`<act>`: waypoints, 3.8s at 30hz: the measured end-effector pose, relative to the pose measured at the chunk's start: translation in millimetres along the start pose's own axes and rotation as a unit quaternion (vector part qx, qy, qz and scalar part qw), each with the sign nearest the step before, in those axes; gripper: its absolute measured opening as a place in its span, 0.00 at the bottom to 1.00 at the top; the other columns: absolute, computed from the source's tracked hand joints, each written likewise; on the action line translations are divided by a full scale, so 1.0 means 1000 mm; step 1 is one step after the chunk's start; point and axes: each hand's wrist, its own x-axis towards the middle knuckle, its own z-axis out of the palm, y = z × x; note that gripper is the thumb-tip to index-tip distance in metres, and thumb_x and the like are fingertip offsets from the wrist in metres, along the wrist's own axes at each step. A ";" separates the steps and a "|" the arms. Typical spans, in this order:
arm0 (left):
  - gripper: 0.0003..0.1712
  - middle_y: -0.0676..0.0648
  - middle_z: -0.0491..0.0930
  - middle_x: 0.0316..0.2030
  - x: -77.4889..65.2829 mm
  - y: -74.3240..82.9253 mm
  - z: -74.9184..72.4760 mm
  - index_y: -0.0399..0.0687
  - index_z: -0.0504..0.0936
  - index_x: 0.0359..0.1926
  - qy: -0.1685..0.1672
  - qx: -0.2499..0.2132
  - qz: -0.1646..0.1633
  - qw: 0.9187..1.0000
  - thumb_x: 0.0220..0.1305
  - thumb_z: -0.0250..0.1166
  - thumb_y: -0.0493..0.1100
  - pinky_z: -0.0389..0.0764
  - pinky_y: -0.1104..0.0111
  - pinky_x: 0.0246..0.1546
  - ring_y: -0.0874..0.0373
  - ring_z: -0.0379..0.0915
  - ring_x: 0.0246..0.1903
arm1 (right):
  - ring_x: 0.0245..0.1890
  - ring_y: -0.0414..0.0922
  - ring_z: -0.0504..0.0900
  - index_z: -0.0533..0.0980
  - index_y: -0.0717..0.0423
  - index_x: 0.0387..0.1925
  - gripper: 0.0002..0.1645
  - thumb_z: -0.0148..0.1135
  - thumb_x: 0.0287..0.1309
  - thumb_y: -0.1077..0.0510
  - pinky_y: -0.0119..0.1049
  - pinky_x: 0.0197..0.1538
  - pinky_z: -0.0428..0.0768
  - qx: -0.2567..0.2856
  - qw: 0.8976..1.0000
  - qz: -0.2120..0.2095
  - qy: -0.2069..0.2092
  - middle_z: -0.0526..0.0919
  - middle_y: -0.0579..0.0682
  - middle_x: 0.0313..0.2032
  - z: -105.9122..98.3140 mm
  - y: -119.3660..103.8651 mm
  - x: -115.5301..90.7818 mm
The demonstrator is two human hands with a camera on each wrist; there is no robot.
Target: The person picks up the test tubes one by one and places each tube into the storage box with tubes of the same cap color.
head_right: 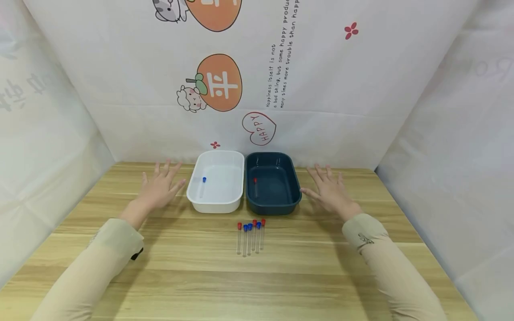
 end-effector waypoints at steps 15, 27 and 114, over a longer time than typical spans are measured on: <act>0.43 0.36 0.31 0.80 -0.003 0.006 -0.002 0.52 0.43 0.83 0.000 -0.014 0.017 1.000 0.79 0.40 0.67 0.26 0.29 0.67 0.31 0.21 0.77 | 0.77 0.69 0.34 0.48 0.59 0.81 0.49 0.51 0.75 0.35 0.73 0.71 0.36 -0.035 0.999 -0.034 -0.001 0.41 0.65 0.80 -0.002 -0.022 -0.012; 0.44 0.35 0.32 0.80 -0.006 0.009 0.000 0.50 0.42 0.83 -0.008 -0.013 0.024 1.000 0.79 0.38 0.68 0.29 0.27 0.66 0.28 0.26 0.76 | 0.77 0.69 0.43 0.52 0.60 0.80 0.48 0.57 0.74 0.40 0.72 0.71 0.46 -0.044 0.995 -0.086 0.016 0.48 0.66 0.79 0.003 -0.037 -0.023; 0.52 0.42 0.42 0.81 -0.010 0.028 0.025 0.40 0.45 0.82 -0.053 -0.023 0.035 0.998 0.75 0.47 0.71 0.40 0.29 0.69 0.33 0.35 0.78 | 0.67 0.62 0.71 0.69 0.61 0.72 0.53 0.71 0.56 0.32 0.62 0.65 0.72 0.021 0.989 -0.119 -0.091 0.71 0.61 0.70 0.054 -0.122 -0.043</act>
